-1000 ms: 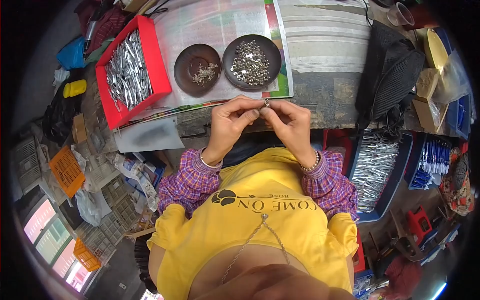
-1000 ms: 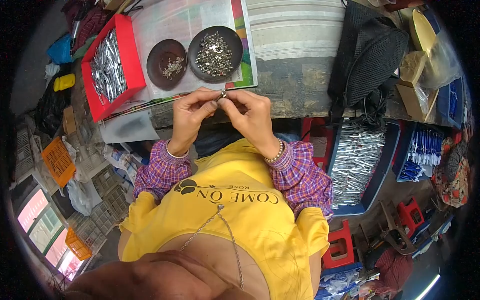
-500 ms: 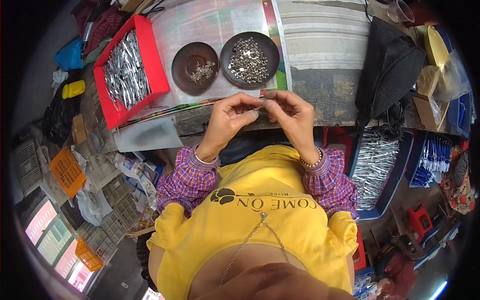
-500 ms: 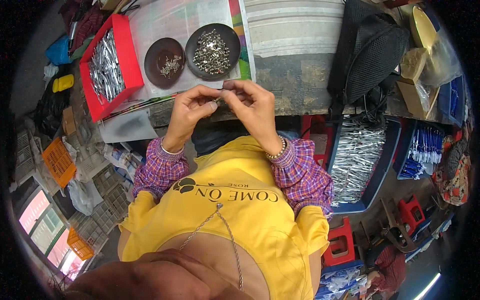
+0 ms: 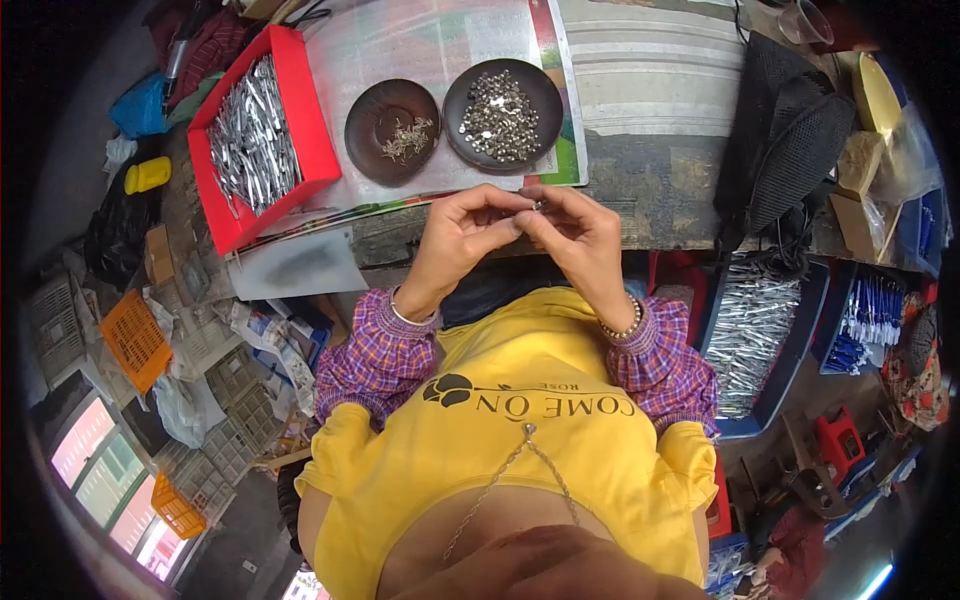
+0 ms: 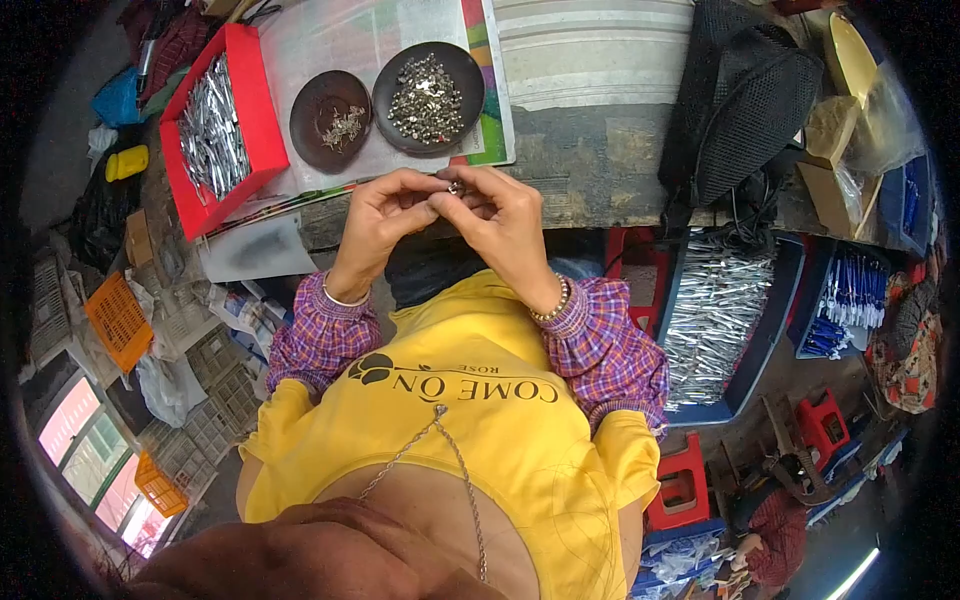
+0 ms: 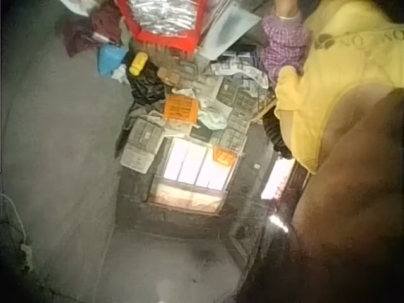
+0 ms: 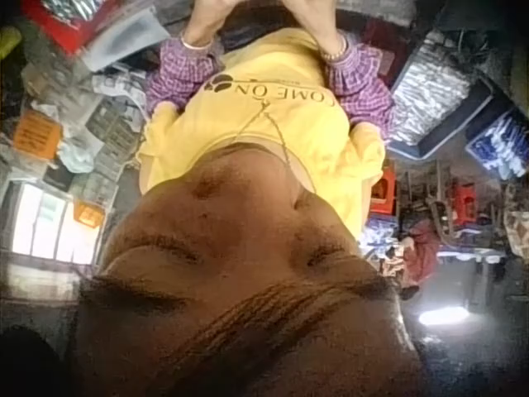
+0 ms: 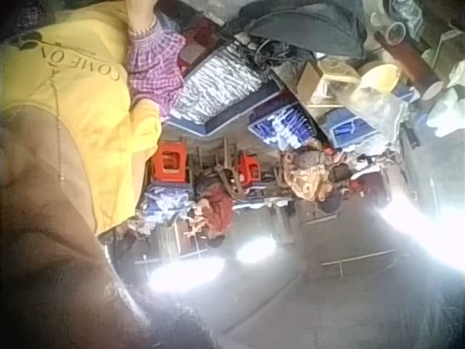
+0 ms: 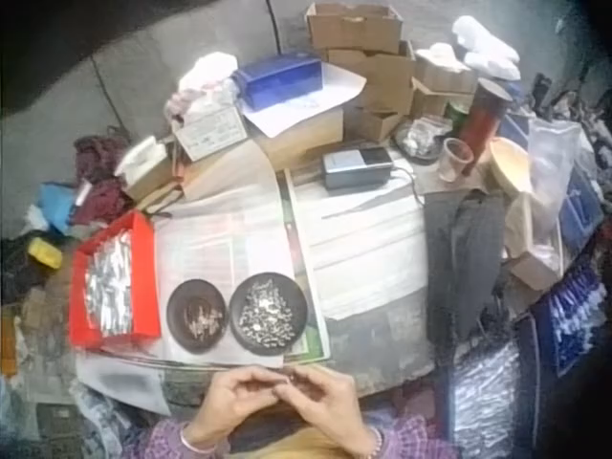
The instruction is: Assembling small metal components onto pins at a manual workstation.
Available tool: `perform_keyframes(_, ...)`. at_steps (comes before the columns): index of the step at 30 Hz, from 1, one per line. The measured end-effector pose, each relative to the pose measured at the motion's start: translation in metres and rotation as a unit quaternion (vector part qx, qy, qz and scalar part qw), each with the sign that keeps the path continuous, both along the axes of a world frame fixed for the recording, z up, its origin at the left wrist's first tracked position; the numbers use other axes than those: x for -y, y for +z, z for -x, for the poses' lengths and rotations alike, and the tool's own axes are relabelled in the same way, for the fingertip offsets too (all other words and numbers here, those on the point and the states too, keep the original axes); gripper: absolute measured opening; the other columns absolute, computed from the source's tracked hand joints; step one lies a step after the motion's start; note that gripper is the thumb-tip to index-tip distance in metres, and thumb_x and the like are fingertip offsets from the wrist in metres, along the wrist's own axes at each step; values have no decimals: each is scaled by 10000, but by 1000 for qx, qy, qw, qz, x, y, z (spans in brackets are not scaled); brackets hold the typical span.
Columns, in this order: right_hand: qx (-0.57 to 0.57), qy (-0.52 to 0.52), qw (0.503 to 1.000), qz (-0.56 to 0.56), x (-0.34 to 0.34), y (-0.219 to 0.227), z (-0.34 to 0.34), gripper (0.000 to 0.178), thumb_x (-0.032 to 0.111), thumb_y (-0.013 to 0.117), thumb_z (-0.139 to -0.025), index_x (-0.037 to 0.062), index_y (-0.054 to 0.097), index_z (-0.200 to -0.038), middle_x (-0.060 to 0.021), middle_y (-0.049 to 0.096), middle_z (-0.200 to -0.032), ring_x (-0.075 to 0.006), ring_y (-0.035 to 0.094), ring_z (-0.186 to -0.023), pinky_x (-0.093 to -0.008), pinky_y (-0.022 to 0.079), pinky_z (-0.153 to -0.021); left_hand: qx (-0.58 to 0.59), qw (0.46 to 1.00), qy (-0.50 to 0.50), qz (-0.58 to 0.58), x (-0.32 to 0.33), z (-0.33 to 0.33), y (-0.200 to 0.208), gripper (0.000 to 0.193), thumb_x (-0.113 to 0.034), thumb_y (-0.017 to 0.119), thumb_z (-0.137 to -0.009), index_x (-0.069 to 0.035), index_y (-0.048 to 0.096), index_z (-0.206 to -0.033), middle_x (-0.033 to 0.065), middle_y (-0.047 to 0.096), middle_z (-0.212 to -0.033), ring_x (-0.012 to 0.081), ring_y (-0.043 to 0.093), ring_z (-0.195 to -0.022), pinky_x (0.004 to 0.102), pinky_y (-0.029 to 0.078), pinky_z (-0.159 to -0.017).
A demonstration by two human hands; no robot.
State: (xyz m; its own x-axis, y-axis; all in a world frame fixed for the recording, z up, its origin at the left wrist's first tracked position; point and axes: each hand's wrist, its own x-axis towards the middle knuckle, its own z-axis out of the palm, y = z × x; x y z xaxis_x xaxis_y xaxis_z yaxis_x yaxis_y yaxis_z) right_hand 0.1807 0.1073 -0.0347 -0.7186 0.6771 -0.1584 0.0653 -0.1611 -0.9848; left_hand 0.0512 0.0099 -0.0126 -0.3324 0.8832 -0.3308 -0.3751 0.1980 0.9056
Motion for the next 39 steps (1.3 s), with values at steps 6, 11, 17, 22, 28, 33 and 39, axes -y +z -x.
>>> perform_keyframes(6, -7, 9, 1000, -1, 0, -1, 0, 260, 52, 665, -801, -38, 615, -1040, -23, 622, -808, -49, 566, -675, -179, 465, -581, 21, 1000, 8, 18, 2, 0, -3, 190, 9, 610, -829, 19, 602, -1018, 45, 614, -935, 92, 573, -864, 214, 461, -768)
perform_keyframes(11, -1, -3, 1000, 24, 1, -1, -1, 257, 52, 661, -806, -39, 615, -1042, -23, 618, -800, -49, 562, -670, -180, 467, -586, 5, 1000, 4, 10, 0, 0, 1, 180, -2, 620, -828, 16, 605, -1006, 34, 609, -929, 71, 550, -815, 203, 444, -714)
perform_keyframes(17, -4, 25, 1000, -16, 0, -3, -1, 273, 59, 662, -810, -34, 610, -1062, -24, 621, -834, -47, 564, -691, -180, 466, -587, 10, 1000, 9, 21, 0, 0, 1, 192, -14, 627, -823, 10, 599, -1011, 24, 605, -915, 56, 530, -765, 193, 424, -663)
perform_keyframes(22, -27, -12, 999, 46, 1, -1, -1, 256, 47, 638, -827, -29, 612, -1071, -21, 619, -838, -47, 561, -692, -174, 456, -582, 60, 998, 8, 35, 2, 4, -1, 240, -22, 629, -818, 8, 576, -1050, 23, 598, -883, 50, 500, -694, 186, 391, -593)
perform_keyframes(28, -33, -20, 999, 32, 0, 1, -1, 233, 30, 619, -833, -37, 615, -1056, -25, 618, -826, -47, 553, -673, -177, 449, -576, 137, 990, 10, 32, 5, 9, -5, 265, -15, 621, -812, 20, 569, -1070, 41, 594, -850, 69, 489, -655, 195, 378, -564)
perform_keyframes(33, -15, -17, 999, -31, -1, 9, 3, 204, 27, 624, -824, -46, 626, -1014, -30, 618, -806, -51, 551, -656, -180, 447, -567, 127, 991, 30, 30, 6, 7, -5, 218, -23, 630, -817, 11, 621, -1033, 25, 612, -824, 57, 489, -644, 186, 370, -547)
perform_keyframes(39, -2, -37, 998, 51, -3, 12, 3, 164, 46, 630, -823, -41, 643, -962, -29, 621, -788, -53, 558, -650, -185, 450, -565, 77, 996, 18, 50, 4, 6, -2, 250, -27, 654, -798, 7, 619, -1043, 25, 615, -827, 55, 489, -650, 183, 371, -554)
